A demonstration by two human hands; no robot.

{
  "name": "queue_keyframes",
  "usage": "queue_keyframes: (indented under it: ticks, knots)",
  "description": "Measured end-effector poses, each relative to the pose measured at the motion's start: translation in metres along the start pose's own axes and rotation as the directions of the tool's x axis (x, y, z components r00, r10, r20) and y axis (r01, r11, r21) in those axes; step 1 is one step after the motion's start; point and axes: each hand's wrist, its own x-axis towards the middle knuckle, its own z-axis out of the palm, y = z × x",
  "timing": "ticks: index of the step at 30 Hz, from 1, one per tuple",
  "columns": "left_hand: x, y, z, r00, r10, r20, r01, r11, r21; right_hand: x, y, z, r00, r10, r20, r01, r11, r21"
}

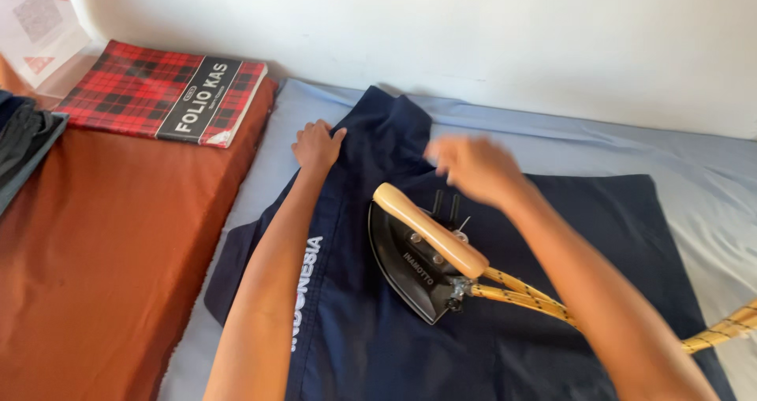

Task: The person irons a dark blue long-sleeved shirt laid out on a bed. They smooth the fabric with their hands and then use a steam iron to press the shirt, moving the iron back and forth across the body and sleeves. The person adjusts the shirt's position occasionally to ensure even coverage.

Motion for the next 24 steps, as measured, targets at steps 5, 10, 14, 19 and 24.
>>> queue_keyframes:
  ticks: [5, 10, 14, 19, 24]
  knots:
    - [0.021, 0.013, 0.006, 0.998, 0.064, -0.011, -0.065, 0.996, -0.065, 0.145, 0.07, 0.066, 0.85, 0.479, 0.218, -0.525, 0.74, 0.42]
    - [0.044, 0.04, 0.017, 0.997, -0.004, 0.077, 0.013, 0.993, -0.116, 0.209, 0.13, 0.141, 0.905, 0.419, -0.078, -0.35, 0.835, 0.425]
    - [0.052, 0.048, 0.015, 0.996, -0.085, 0.029, 0.089, 0.977, -0.196, 0.209, 0.148, 0.14, 0.872, 0.457, -0.178, -0.269, 0.75, 0.605]
    - [0.03, 0.052, 0.003, 0.991, -0.011, -0.136, -0.005, 0.993, -0.117, 0.168, 0.093, 0.095, 0.922, 0.388, -0.021, -0.352, 0.858, 0.375]
    - [-0.013, 0.048, -0.036, 0.892, 0.394, -0.22, -0.415, 0.908, -0.056, 0.063, -0.004, 0.007, 0.997, -0.044, -0.057, 0.047, 0.997, 0.059]
